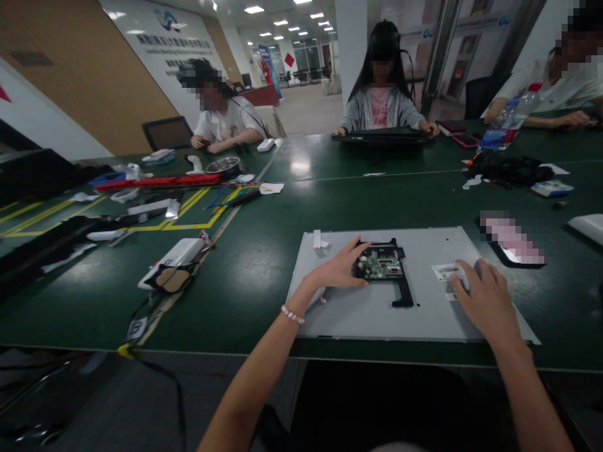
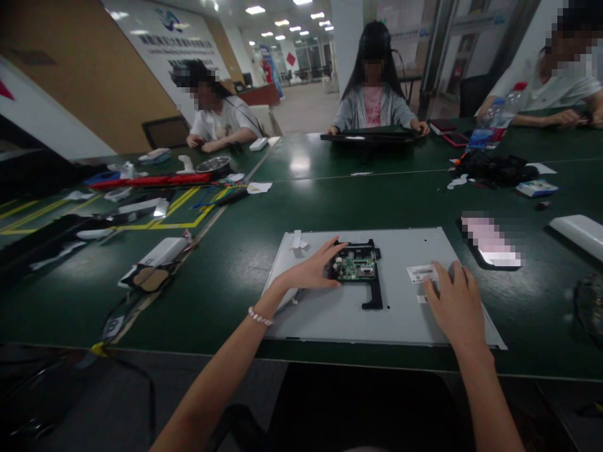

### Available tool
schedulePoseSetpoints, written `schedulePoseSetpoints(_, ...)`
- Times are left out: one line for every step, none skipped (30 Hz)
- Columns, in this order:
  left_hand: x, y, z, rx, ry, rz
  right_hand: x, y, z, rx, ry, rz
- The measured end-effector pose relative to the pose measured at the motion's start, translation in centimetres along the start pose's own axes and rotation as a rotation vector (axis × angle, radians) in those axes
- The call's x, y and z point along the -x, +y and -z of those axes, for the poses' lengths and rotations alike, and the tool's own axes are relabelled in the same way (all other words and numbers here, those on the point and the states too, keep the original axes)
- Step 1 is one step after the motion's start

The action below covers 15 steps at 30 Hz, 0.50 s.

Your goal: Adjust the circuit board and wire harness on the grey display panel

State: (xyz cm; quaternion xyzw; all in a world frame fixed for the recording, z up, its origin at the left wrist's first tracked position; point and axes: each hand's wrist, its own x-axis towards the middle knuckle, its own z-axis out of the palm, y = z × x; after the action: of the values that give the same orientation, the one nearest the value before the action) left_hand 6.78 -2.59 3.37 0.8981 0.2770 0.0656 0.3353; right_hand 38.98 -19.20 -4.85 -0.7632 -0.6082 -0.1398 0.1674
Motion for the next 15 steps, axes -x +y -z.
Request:
schedulePoseSetpoints(0.0, -0.1, -0.1, 0.002, 0.001, -0.006, 0.0, 0.0, 0.0, 0.0, 0.0, 0.003)
schedulePoseSetpoints(-0.1, -0.2, -0.3, 0.007, -0.002, -0.009, 0.0, 0.0, 0.0, -0.002, 0.001, 0.002)
schedulePoseSetpoints(-0.1, -0.2, -0.3, 0.013, -0.003, -0.008, 0.0, 0.0, 0.0, -0.006, 0.001, -0.001)
schedulePoseSetpoints(-0.1, -0.2, -0.4, 0.02, 0.0, -0.005, 0.0, -0.1, 0.1, -0.014, 0.004, -0.007)
schedulePoseSetpoints(-0.1, -0.3, -0.4, 0.029, 0.005, -0.001, 0.1, -0.2, 0.2, -0.021, 0.007, -0.013)
schedulePoseSetpoints(-0.1, -0.3, -0.4, 0.039, 0.009, 0.004, 0.1, -0.2, 0.4, -0.028, 0.01, -0.017)
schedulePoseSetpoints(-0.1, -0.4, -0.3, 0.052, 0.011, 0.007, 0.1, -0.3, 0.4, -0.035, 0.013, -0.019)
schedulePoseSetpoints(-0.1, -0.5, -0.2, 0.068, 0.009, 0.008, 0.2, -0.4, 0.5, -0.04, 0.016, -0.023)
schedulePoseSetpoints(-0.1, -0.6, -0.1, 0.089, 0.003, 0.004, 0.2, -0.4, 0.4, -0.044, 0.021, -0.029)
schedulePoseSetpoints(-0.2, -0.7, 0.0, 0.11, -0.007, -0.004, 0.2, -0.3, 0.4, -0.05, 0.028, -0.03)
schedulePoseSetpoints(-0.2, -0.8, 0.1, 0.131, -0.015, -0.015, 0.2, -0.3, 0.2, -0.058, 0.034, -0.026)
schedulePoseSetpoints(-0.2, -0.9, 0.2, 0.148, -0.02, -0.026, 0.2, -0.2, 0.0, -0.068, 0.045, -0.019)
schedulePoseSetpoints(-0.2, -1.0, 0.2, 0.16, -0.02, -0.036, 0.2, 0.0, -0.2, -0.076, 0.055, -0.008)
schedulePoseSetpoints(-0.2, -1.1, 0.2, 0.168, -0.016, -0.043, 0.2, 0.1, -0.5, -0.085, 0.068, 0.005)
schedulePoseSetpoints(-0.2, -1.2, 0.2, 0.173, -0.01, -0.048, 0.2, 0.3, -0.7, -0.092, 0.079, 0.021)
